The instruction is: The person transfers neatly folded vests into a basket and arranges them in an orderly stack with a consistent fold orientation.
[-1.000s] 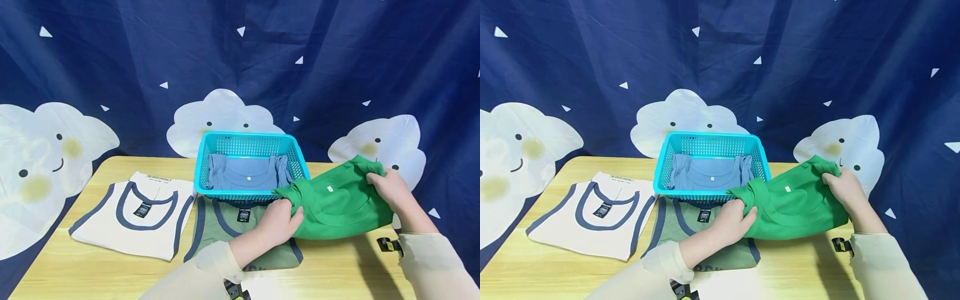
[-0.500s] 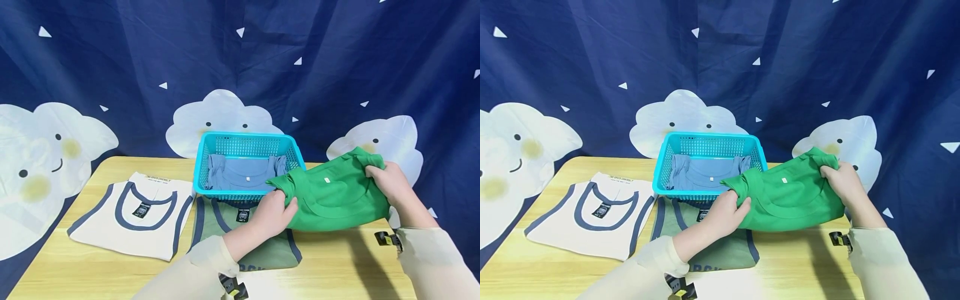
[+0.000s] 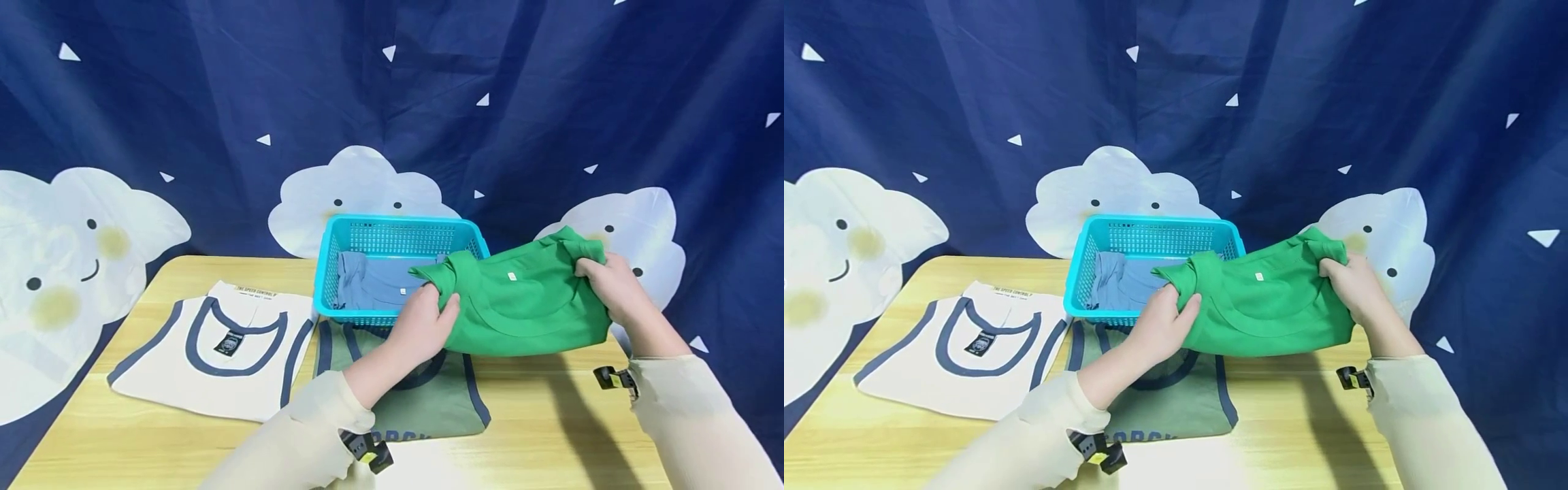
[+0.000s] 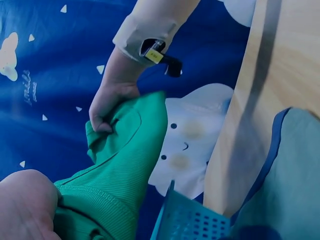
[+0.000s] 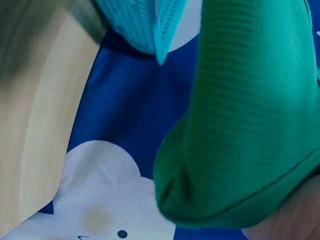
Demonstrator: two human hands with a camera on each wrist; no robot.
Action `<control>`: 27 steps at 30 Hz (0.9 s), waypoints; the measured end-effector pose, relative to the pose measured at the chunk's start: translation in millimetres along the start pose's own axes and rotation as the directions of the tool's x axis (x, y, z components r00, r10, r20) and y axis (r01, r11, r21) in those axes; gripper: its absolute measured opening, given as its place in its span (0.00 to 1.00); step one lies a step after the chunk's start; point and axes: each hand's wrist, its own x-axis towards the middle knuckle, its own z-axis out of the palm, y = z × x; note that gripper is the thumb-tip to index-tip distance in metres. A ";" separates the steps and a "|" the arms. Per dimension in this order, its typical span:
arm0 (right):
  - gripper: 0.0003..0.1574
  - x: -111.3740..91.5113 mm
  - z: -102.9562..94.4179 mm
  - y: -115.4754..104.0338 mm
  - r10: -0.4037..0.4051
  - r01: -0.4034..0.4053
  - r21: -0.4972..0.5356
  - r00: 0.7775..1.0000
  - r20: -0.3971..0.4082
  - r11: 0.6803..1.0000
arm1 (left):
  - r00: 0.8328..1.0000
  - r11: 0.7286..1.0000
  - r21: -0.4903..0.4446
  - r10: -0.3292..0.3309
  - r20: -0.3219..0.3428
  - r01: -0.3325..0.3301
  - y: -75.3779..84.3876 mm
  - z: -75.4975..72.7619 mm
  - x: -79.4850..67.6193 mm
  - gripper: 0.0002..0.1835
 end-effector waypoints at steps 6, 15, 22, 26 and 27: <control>0.19 3.2 7.5 -9.0 0.004 -0.004 0.006 0.998 0.057 1.000 | 1.000 1.000 0.031 0.005 -0.029 -0.004 -2.7 -16.3 5.6 0.15; 0.19 9.1 22.3 -25.4 -0.032 0.040 -0.096 0.996 0.087 0.995 | 0.997 0.994 0.106 -0.021 -0.078 0.029 -10.3 -41.3 14.7 0.13; 0.18 16.8 35.9 -38.6 -0.070 0.080 -0.131 0.995 0.076 0.988 | 0.992 0.985 0.162 -0.046 -0.114 0.064 -16.8 -58.3 17.4 0.15; 0.18 21.0 42.7 -43.9 -0.086 0.098 -0.135 0.992 0.092 0.986 | 0.988 0.975 0.204 -0.065 -0.139 0.093 -19.8 -68.5 18.7 0.15; 0.18 22.4 44.3 -45.1 -0.088 0.100 -0.135 0.992 0.091 0.986 | 0.987 0.973 0.209 -0.068 -0.147 0.099 -20.9 -70.8 19.2 0.14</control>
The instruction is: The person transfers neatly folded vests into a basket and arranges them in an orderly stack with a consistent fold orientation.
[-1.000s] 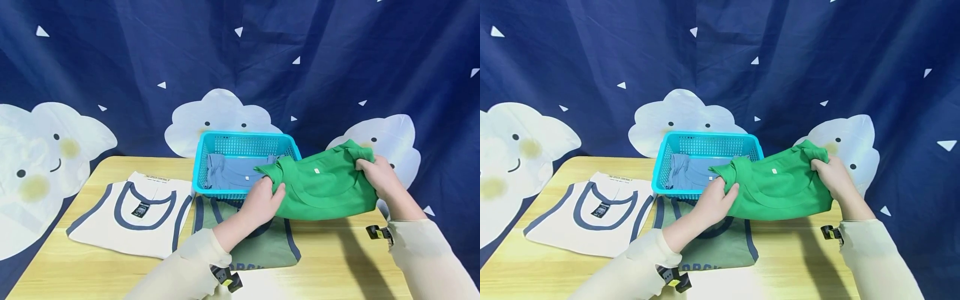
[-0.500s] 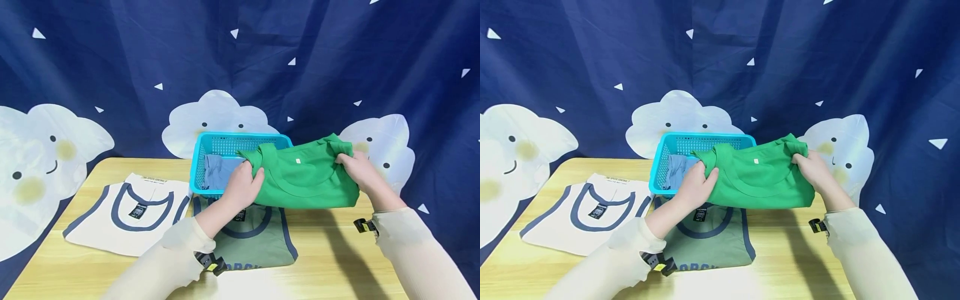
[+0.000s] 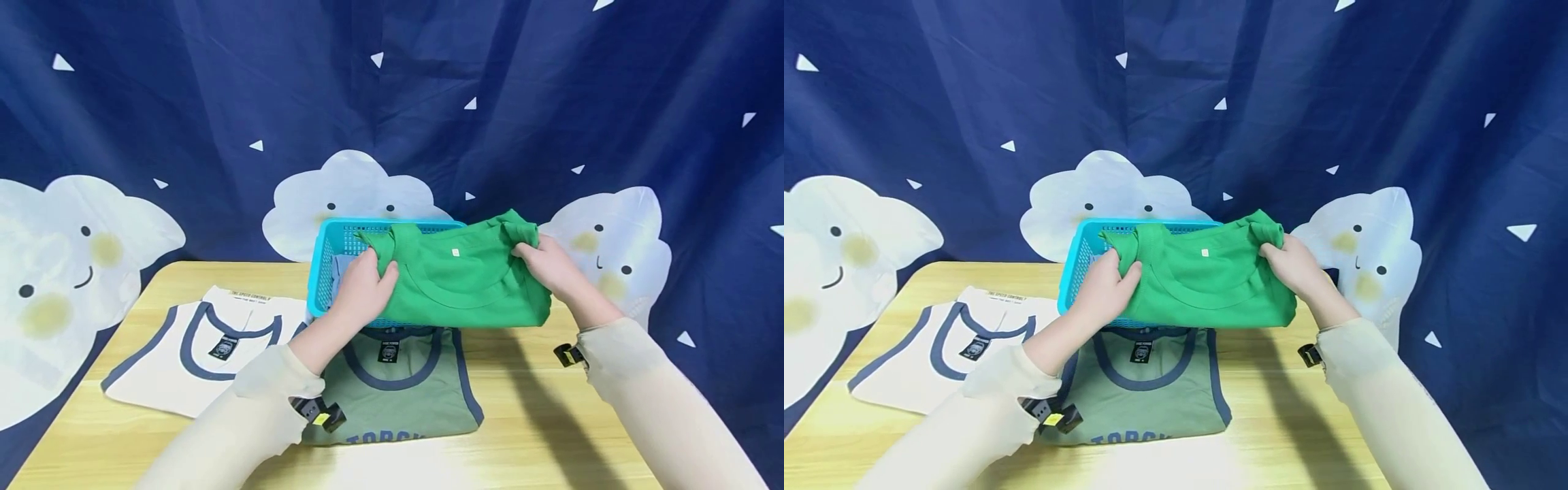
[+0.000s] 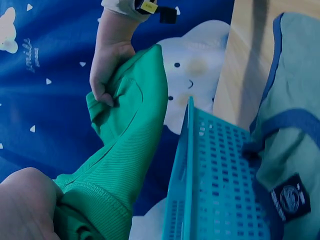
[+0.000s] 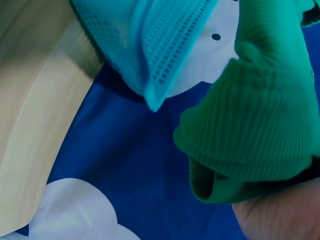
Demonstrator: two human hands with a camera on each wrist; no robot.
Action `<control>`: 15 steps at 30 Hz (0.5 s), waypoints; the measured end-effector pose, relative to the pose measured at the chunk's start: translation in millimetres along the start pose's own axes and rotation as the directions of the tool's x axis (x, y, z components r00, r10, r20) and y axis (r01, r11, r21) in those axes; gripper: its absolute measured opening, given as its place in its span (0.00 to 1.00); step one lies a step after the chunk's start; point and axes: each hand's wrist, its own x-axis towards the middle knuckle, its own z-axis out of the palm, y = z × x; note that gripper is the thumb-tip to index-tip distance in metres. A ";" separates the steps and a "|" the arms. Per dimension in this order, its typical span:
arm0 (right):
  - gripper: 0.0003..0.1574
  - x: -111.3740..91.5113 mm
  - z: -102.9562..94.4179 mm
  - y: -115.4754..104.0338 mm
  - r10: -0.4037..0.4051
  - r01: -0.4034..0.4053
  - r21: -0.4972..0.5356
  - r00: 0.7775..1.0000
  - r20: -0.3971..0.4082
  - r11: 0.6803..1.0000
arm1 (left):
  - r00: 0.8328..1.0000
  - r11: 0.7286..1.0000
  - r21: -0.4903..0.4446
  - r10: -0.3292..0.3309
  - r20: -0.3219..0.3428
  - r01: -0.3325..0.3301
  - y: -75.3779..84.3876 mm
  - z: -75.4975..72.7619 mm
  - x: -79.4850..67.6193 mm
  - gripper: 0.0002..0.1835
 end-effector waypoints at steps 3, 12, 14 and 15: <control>0.18 5.6 5.1 -3.9 -0.001 0.001 0.014 1.000 -0.003 1.000 | 1.000 1.000 0.007 -0.009 -0.015 0.009 -5.7 -5.2 2.3 0.14; 0.19 21.7 20.6 -16.4 -0.009 0.008 0.041 1.000 0.009 0.999 | 0.998 1.000 0.012 -0.022 -0.059 0.023 -22.5 -20.0 5.8 0.13; 0.19 24.2 23.4 -18.7 -0.004 0.003 0.053 1.000 0.018 0.999 | 0.998 0.999 0.012 -0.029 -0.063 0.030 -24.9 -23.1 6.4 0.12; 0.19 25.2 24.5 -19.6 0.000 -0.001 0.055 1.000 0.024 0.998 | 0.998 0.999 0.011 -0.033 -0.062 0.033 -25.9 -24.4 6.7 0.12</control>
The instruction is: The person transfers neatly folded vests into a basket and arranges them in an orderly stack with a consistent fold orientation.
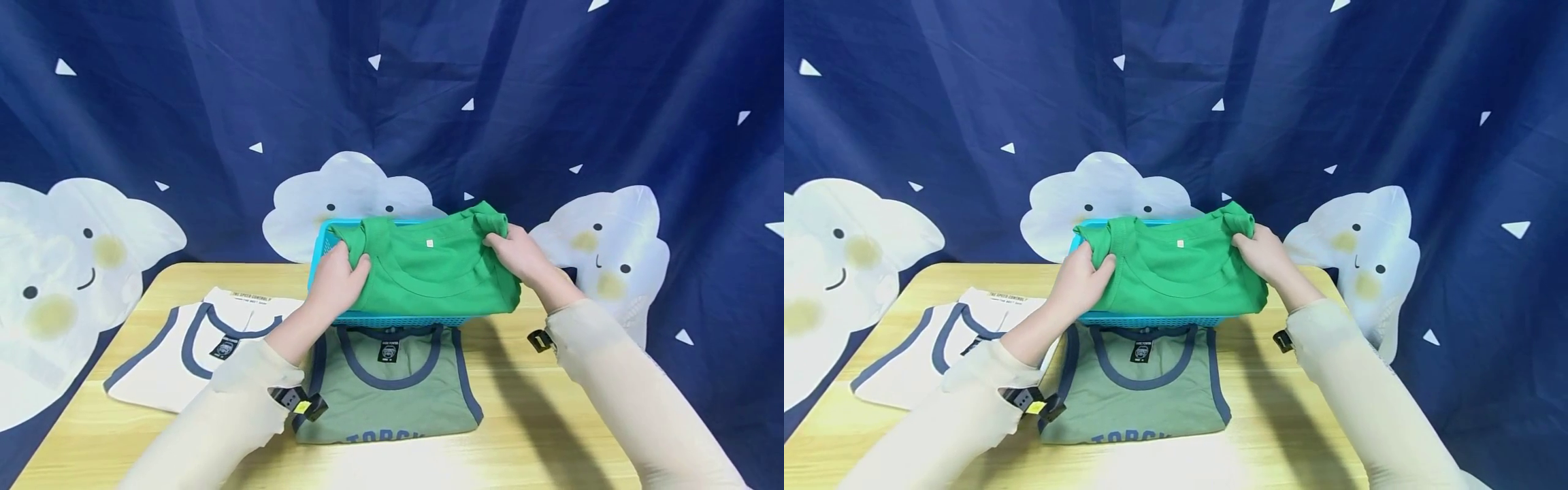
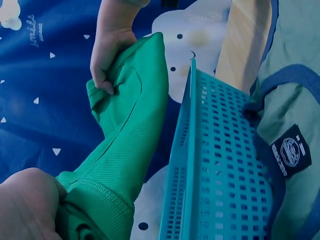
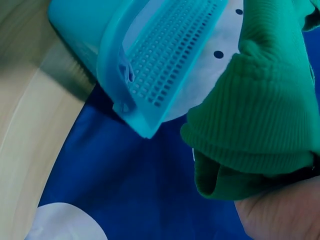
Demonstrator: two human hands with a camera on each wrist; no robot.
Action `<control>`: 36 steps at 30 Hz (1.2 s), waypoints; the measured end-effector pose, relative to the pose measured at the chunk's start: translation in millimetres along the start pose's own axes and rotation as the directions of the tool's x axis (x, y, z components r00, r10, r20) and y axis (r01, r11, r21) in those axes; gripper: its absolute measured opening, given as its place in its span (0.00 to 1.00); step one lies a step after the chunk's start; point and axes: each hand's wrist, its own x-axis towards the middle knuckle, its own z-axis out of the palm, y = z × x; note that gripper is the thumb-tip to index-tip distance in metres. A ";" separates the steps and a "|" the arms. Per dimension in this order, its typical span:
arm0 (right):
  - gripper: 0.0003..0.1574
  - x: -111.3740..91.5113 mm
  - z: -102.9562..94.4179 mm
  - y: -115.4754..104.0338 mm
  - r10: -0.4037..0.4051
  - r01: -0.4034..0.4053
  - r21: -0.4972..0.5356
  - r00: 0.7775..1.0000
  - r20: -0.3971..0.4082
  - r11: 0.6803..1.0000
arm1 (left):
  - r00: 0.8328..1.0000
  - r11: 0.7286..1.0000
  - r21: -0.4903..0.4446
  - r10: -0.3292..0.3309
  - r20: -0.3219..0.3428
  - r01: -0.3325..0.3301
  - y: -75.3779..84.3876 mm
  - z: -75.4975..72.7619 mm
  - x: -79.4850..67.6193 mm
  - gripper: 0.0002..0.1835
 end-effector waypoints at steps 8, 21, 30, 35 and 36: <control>0.21 12.0 12.3 -4.0 0.036 -0.036 -0.005 0.999 0.005 0.999 | 1.000 1.000 0.021 -0.014 0.008 0.014 -10.2 -4.1 3.1 0.13; 0.26 31.0 35.2 -5.0 0.067 -0.067 0.001 0.998 0.021 0.998 | 0.999 0.997 0.066 -0.048 0.015 0.046 -30.1 -5.2 15.0 0.16; 0.26 41.9 54.3 -8.1 0.091 -0.090 -0.069 0.996 0.020 0.994 | 0.993 0.991 0.079 -0.108 0.048 0.104 -43.2 -5.5 25.6 0.25; 0.25 46.1 61.4 -6.1 0.106 -0.103 -0.098 0.994 0.022 0.990 | 0.980 0.984 0.087 -0.167 0.105 0.159 -51.5 2.8 32.7 0.35; 0.24 46.6 62.8 -5.4 0.111 -0.108 -0.101 0.994 0.023 0.989 | 0.978 0.982 0.087 -0.176 0.112 0.167 -52.5 4.5 33.8 0.36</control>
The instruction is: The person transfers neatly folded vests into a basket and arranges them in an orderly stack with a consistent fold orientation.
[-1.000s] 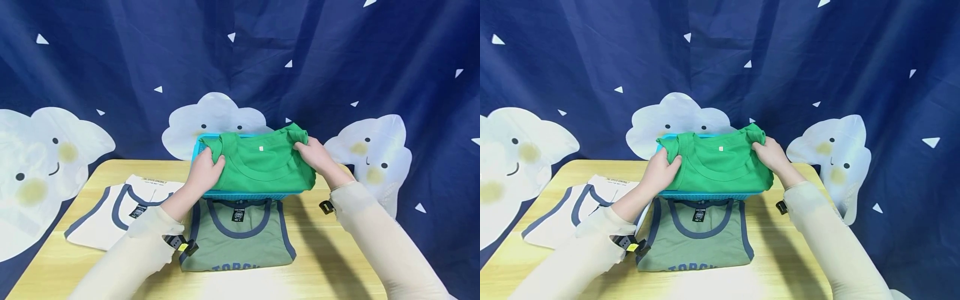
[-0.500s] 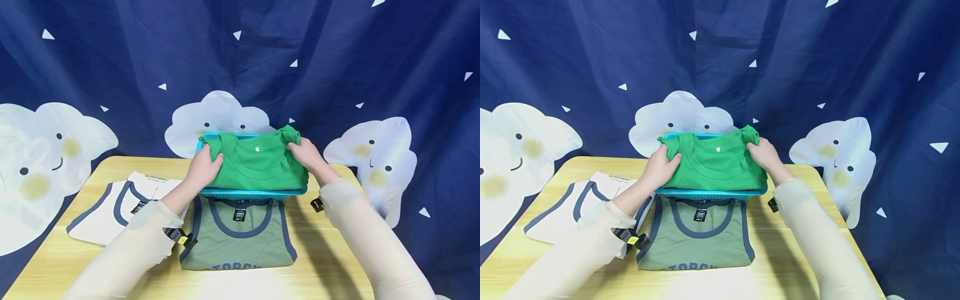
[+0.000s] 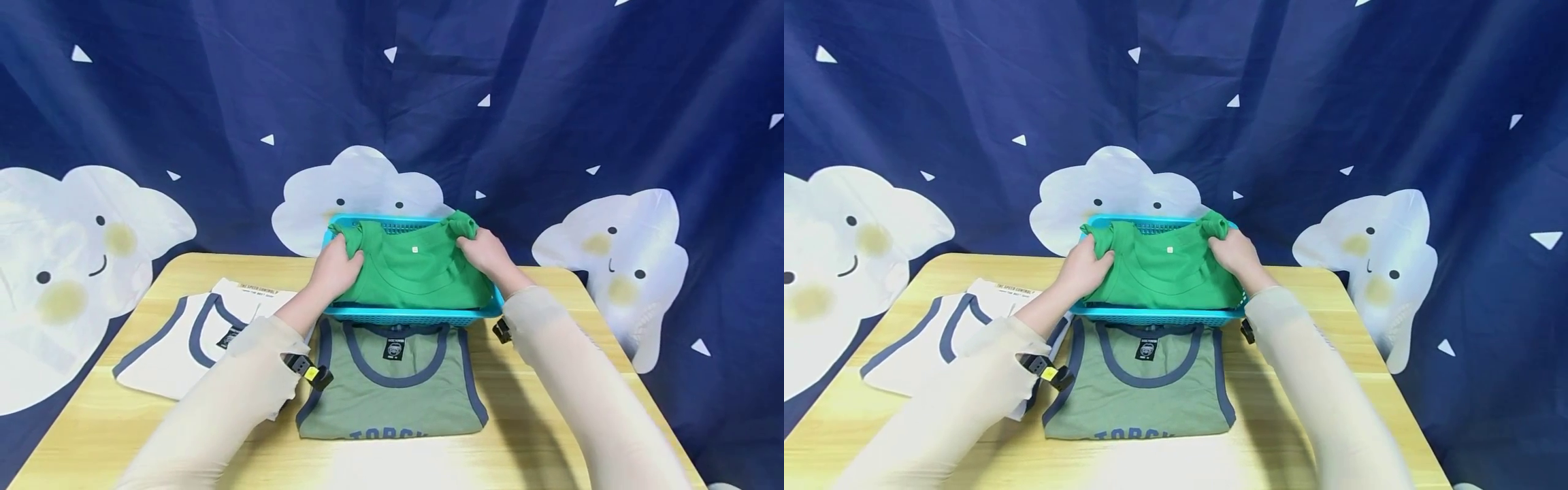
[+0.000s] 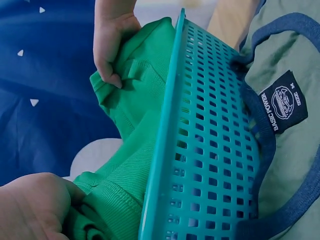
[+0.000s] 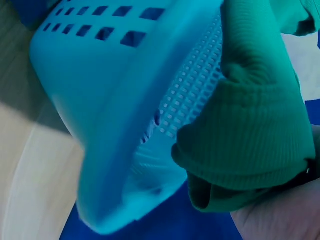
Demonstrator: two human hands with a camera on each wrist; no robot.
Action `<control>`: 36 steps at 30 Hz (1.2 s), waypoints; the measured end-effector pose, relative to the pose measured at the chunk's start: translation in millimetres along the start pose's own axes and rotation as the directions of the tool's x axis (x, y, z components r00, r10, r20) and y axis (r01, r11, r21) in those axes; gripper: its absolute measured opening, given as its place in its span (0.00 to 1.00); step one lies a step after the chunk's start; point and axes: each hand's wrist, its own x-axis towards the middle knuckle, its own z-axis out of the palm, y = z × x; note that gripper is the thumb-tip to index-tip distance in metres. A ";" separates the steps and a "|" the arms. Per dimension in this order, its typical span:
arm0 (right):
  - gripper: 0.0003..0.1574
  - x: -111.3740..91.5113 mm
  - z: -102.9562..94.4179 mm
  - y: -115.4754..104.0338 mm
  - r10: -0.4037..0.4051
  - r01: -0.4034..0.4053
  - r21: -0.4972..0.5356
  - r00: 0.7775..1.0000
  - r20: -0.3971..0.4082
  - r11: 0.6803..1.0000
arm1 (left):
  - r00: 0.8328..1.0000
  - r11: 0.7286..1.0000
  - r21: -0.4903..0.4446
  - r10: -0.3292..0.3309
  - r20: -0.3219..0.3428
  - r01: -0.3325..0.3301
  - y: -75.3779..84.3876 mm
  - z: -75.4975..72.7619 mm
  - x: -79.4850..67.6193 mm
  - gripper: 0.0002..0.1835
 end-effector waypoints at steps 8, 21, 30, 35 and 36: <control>0.26 6.0 9.6 8.4 0.031 -0.031 -0.042 1.000 0.000 0.999 | 1.000 0.999 0.047 -0.026 -0.002 0.026 -0.5 10.2 4.9 0.34; 0.28 13.2 20.2 12.4 0.047 -0.047 -0.056 0.999 -0.009 0.997 | 0.998 0.999 0.030 -0.028 -0.049 0.029 -16.8 27.9 10.3 0.31; 0.23 14.3 29.7 15.1 0.040 -0.042 -0.093 0.999 -0.017 0.995 | 0.997 0.998 0.050 -0.025 -0.070 0.028 -19.5 34.6 11.9 0.26; 0.23 15.1 34.2 16.4 0.057 -0.058 -0.090 0.998 -0.006 0.994 | 0.997 0.997 0.072 -0.017 -0.075 0.023 -19.9 36.8 13.3 0.27; 0.24 15.6 35.1 17.0 0.058 -0.058 -0.094 0.998 -0.005 0.994 | 0.997 0.997 0.079 -0.016 -0.077 0.022 -20.4 37.6 13.9 0.27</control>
